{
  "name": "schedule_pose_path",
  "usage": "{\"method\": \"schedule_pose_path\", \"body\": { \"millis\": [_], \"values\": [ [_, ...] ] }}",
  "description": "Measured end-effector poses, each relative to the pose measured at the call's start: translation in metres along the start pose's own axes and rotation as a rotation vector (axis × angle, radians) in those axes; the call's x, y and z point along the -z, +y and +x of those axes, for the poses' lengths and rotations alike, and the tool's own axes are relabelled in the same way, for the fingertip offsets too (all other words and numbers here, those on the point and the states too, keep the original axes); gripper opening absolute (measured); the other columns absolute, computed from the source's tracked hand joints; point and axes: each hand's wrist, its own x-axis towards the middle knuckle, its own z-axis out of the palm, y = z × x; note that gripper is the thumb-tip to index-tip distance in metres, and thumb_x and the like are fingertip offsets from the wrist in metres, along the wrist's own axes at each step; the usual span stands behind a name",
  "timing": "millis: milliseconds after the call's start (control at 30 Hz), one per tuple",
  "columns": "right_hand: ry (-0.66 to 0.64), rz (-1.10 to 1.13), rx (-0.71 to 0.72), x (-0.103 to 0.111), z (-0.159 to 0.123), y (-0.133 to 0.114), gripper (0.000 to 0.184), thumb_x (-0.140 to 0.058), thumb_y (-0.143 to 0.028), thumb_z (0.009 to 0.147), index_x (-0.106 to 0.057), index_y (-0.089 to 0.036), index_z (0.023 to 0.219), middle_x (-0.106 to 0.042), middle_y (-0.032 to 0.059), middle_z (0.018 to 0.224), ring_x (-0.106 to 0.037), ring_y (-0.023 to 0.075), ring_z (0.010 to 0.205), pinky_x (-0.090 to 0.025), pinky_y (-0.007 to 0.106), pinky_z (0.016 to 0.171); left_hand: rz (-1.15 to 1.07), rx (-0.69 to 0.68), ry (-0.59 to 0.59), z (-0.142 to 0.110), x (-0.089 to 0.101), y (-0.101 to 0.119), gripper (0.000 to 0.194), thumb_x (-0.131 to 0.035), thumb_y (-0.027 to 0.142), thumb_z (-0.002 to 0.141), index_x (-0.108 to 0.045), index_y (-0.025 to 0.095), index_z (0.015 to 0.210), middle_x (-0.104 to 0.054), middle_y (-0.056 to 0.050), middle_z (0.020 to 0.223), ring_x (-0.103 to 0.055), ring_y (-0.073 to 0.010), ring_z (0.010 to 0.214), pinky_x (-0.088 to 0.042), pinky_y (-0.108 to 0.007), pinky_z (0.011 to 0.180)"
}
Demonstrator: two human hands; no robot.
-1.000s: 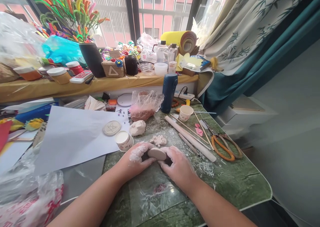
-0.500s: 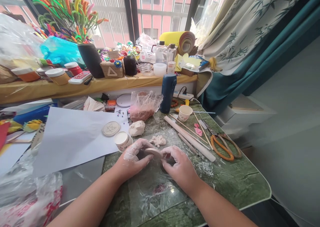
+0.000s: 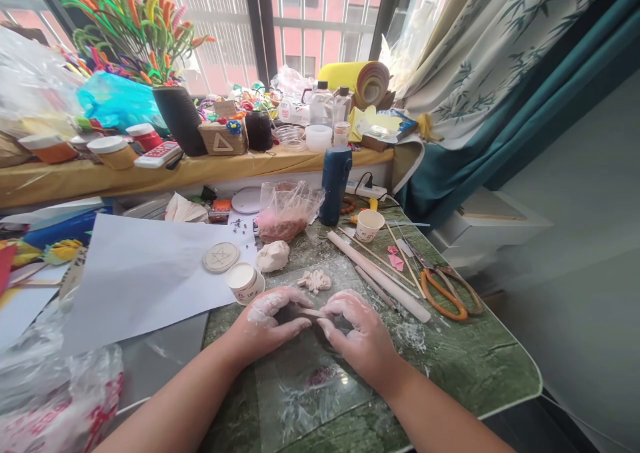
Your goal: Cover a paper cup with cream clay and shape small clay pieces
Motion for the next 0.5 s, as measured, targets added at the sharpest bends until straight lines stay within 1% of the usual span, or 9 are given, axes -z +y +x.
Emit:
{"method": "schedule_pose_path", "body": {
  "millis": [67,100,167,300,367,433,500],
  "values": [
    [-0.003,-0.001,-0.023,-0.0003,0.0006,-0.0007,0.008,-0.067,-0.020,0.090,-0.066,-0.024,0.096,-0.068,0.0012,0.091,-0.062,0.0187,0.089,-0.051,0.033,0.084,0.025,-0.025,0.011,0.0003,-0.0001,-0.0004,0.012,-0.069,0.026,0.090,-0.072,0.022,0.101,-0.077,-0.004,0.098,-0.072,-0.0185,0.091,-0.057,-0.031,0.085],
    [-0.011,-0.004,-0.050,-0.0006,0.0013,-0.0010,0.012,-0.069,-0.020,0.088,-0.067,-0.024,0.099,-0.069,0.0014,0.094,-0.062,0.0187,0.090,-0.051,0.033,0.084,0.038,-0.029,0.018,0.0004,-0.0001,-0.0004,0.010,-0.067,0.025,0.091,-0.072,0.022,0.099,-0.077,-0.004,0.097,-0.072,-0.0182,0.090,-0.057,-0.031,0.085],
    [-0.051,-0.021,-0.110,-0.0012,0.0030,-0.0015,0.017,-0.072,-0.019,0.086,-0.067,-0.024,0.102,-0.070,0.0017,0.098,-0.063,0.0192,0.092,-0.050,0.032,0.084,0.053,-0.027,0.038,0.0003,-0.0003,0.0000,0.010,-0.065,0.024,0.092,-0.072,0.022,0.099,-0.077,-0.003,0.096,-0.072,-0.0177,0.089,-0.057,-0.030,0.084],
    [-0.140,-0.058,-0.153,-0.0026,0.0051,-0.0015,0.008,-0.068,-0.019,0.090,-0.069,-0.025,0.095,-0.070,0.0014,0.094,-0.063,0.0206,0.094,-0.049,0.033,0.084,0.044,-0.036,0.010,-0.0007,0.0002,0.0004,0.018,-0.067,0.026,0.091,-0.071,0.022,0.108,-0.077,-0.004,0.101,-0.072,-0.0185,0.094,-0.057,-0.030,0.085],
    [-0.148,-0.074,-0.191,-0.0036,0.0054,-0.0010,0.013,-0.073,-0.020,0.087,-0.069,-0.025,0.099,-0.070,0.0014,0.097,-0.062,0.0215,0.097,-0.048,0.034,0.086,0.057,-0.026,0.004,-0.0013,0.0008,-0.0001,0.014,-0.066,0.027,0.092,-0.072,0.022,0.104,-0.077,-0.004,0.098,-0.072,-0.0182,0.091,-0.057,-0.030,0.083],
    [-0.157,-0.105,-0.234,-0.0045,0.0059,-0.0006,0.012,-0.075,-0.022,0.086,-0.069,-0.025,0.096,-0.069,0.0012,0.096,-0.061,0.0223,0.098,-0.047,0.034,0.085,0.069,-0.033,0.031,-0.0017,0.0014,-0.0004,0.012,-0.064,0.026,0.093,-0.073,0.022,0.101,-0.077,-0.003,0.097,-0.072,-0.0180,0.091,-0.057,-0.030,0.084],
    [-0.171,-0.151,-0.241,-0.0050,0.0066,-0.0007,0.006,-0.074,-0.024,0.088,-0.068,-0.024,0.089,-0.068,0.0014,0.091,-0.060,0.0227,0.095,-0.046,0.035,0.083,0.065,-0.077,0.055,-0.0017,0.0012,-0.0003,0.019,-0.068,0.025,0.091,-0.071,0.023,0.110,-0.077,-0.005,0.105,-0.072,-0.0194,0.098,-0.057,-0.032,0.089]
  ]
}}
